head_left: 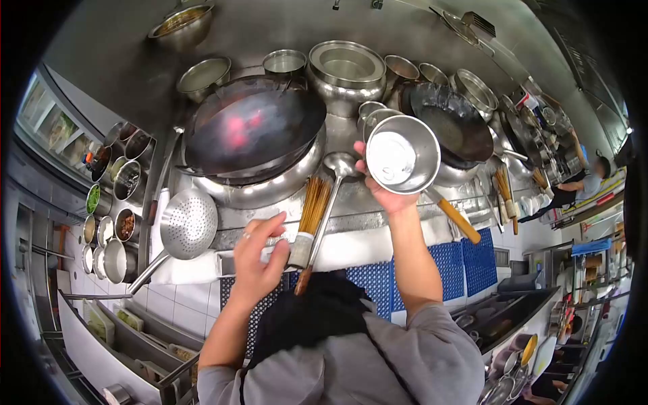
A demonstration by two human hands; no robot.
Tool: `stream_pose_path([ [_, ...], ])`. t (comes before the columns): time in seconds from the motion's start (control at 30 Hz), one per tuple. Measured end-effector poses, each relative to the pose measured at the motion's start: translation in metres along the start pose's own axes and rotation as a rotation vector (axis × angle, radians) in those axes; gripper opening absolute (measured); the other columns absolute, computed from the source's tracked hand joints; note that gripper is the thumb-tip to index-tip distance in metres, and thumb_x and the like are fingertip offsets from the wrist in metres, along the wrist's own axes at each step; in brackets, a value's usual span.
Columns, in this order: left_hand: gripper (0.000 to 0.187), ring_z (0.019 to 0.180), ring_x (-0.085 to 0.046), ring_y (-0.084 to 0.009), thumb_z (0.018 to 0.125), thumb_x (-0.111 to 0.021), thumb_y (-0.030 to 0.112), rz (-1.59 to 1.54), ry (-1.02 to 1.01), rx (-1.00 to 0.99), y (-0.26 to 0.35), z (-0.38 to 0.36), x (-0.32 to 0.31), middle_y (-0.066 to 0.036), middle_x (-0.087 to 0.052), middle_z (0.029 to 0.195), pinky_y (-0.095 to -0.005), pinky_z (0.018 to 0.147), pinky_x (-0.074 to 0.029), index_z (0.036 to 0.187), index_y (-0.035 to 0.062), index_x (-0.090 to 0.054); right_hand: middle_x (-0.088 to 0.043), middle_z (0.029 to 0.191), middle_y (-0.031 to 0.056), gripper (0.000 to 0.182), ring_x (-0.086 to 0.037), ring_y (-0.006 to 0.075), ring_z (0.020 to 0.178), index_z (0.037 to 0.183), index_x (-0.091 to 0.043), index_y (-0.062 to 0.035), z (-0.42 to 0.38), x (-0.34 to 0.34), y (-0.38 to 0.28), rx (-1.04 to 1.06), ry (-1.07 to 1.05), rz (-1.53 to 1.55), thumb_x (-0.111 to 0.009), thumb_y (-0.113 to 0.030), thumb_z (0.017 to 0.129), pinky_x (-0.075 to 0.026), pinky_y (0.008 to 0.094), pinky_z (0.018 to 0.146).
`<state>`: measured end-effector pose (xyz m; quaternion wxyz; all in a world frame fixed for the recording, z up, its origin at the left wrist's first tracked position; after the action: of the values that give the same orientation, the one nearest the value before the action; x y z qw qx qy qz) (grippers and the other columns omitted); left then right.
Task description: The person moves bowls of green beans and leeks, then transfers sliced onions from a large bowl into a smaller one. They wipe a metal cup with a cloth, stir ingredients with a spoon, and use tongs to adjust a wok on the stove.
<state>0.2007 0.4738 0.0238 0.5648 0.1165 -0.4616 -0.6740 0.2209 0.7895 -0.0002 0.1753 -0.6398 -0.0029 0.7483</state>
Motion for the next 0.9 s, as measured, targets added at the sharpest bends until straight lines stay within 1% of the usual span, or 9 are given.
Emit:
stream_pose_path([
  [0.17, 0.050, 0.097, -0.060, -0.0231, 0.087, -0.067, 0.005, -0.202, -0.111, 0.021, -0.007, -0.002, -0.030, -0.016, -0.063, 0.113, -0.0336, 0.087, -0.049, 0.135, -0.0008, -0.056, -0.045, 0.145, 0.0307, 0.072, -0.053, 0.0532, 0.123, 0.143, -0.049, -0.0083, -0.034, 0.028, 0.036, 0.000, 0.148, -0.021, -0.051, -0.059, 0.093, -0.055, 0.0556, 0.093],
  [0.27, 0.054, 0.098, -0.061, -0.0236, 0.088, -0.068, 0.007, -0.250, -0.087, 0.140, -0.012, -0.010, -0.037, -0.015, -0.062, 0.118, -0.0342, 0.088, -0.050, 0.139, 0.0017, -0.053, -0.055, 0.139, 0.0168, 0.070, -0.052, 0.0413, 0.128, 0.141, -0.051, -0.0118, -0.047, 0.032, 0.049, 0.064, 0.309, -0.085, -0.049, -0.061, 0.091, -0.049, 0.0594, 0.099],
  [0.43, 0.051, 0.109, -0.059, -0.0193, 0.094, -0.062, 0.011, -0.189, 0.047, 0.301, -0.049, -0.034, -0.003, -0.011, -0.059, 0.127, -0.0335, 0.092, -0.050, 0.143, 0.0014, -0.050, -0.058, 0.134, 0.0144, 0.062, -0.056, 0.0331, 0.125, 0.140, -0.047, -0.0100, -0.060, 0.091, 0.027, 0.160, 0.475, -0.681, -0.056, -0.049, 0.093, -0.055, 0.0511, 0.087],
  [0.5, 0.046, 0.107, -0.059, -0.0173, 0.097, -0.060, 0.012, -0.187, 0.224, 0.423, -0.065, -0.041, 0.028, -0.010, -0.061, 0.125, -0.0318, 0.091, -0.051, 0.141, 0.0011, -0.051, -0.057, 0.134, 0.0144, 0.059, -0.056, 0.0311, 0.125, 0.142, -0.045, -0.0096, -0.068, 0.066, 0.033, 0.124, 0.340, -0.491, -0.060, -0.039, 0.093, -0.055, 0.0466, 0.090],
  [0.63, 0.040, 0.102, -0.062, -0.0160, 0.098, -0.059, 0.011, -0.187, 0.357, 0.384, -0.086, -0.038, 0.085, -0.012, -0.063, 0.119, -0.0310, 0.088, -0.052, 0.136, -0.0014, -0.054, -0.053, 0.133, 0.0133, 0.084, -0.056, 0.0216, 0.120, 0.148, -0.039, -0.0117, -0.068, 0.039, 0.077, 0.087, 0.271, -1.000, -0.082, -0.016, 0.076, -0.052, 0.0357, 0.095],
  [0.7, 0.037, 0.095, -0.059, -0.0086, 0.095, -0.061, 0.005, -0.224, 0.406, 0.344, -0.093, -0.036, 0.103, -0.006, -0.065, 0.110, -0.0242, 0.084, -0.050, 0.131, -0.0001, -0.059, -0.051, 0.134, 0.0122, 0.093, -0.052, 0.0214, 0.123, 0.148, -0.040, -0.0110, -0.072, 0.033, 0.117, 0.029, 0.208, -1.458, -0.088, -0.020, 0.069, -0.048, 0.0358, 0.098],
  [0.77, 0.034, 0.090, -0.060, -0.0089, 0.095, -0.059, 0.002, -0.295, 0.380, 0.302, -0.104, -0.038, 0.115, -0.005, -0.066, 0.101, -0.0241, 0.083, -0.049, 0.129, -0.0009, -0.060, -0.051, 0.134, 0.0133, 0.099, -0.050, 0.0251, 0.125, 0.148, -0.041, -0.0100, -0.071, 0.028, 0.162, 0.065, 0.079, -1.661, -0.091, -0.027, 0.064, -0.043, 0.0380, 0.104],
  [0.83, 0.028, 0.072, -0.059, -0.0071, 0.096, -0.059, 0.003, -0.352, 0.281, 0.245, -0.119, -0.045, 0.126, -0.002, -0.064, 0.079, -0.0228, 0.069, -0.047, 0.124, -0.0017, -0.062, -0.051, 0.133, 0.0154, 0.099, -0.050, 0.0291, 0.123, 0.147, -0.042, -0.0092, -0.067, 0.006, 0.201, 0.194, 0.048, -1.864, -0.091, -0.028, 0.064, -0.039, 0.0395, 0.107],
  [0.9, 0.026, 0.064, -0.055, -0.0056, 0.097, -0.058, 0.005, -0.435, 0.173, 0.346, -0.130, -0.059, 0.133, 0.000, -0.061, 0.071, -0.0224, 0.062, -0.045, 0.122, -0.0015, -0.063, -0.050, 0.134, 0.0172, 0.095, -0.050, 0.0299, 0.123, 0.147, -0.043, -0.0093, -0.066, -0.005, 0.232, 0.271, 0.131, -1.876, -0.088, -0.030, 0.067, -0.040, 0.0383, 0.105],
])
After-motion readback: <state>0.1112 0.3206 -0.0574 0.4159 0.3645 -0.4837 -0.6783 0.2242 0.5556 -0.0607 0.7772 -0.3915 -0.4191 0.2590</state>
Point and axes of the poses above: each hand's wrist, its own z-axis towards the middle knuckle, its own x-axis out of the back of the hand, y = z × x, the point moved 2 cm from there along z, towards the middle knuckle
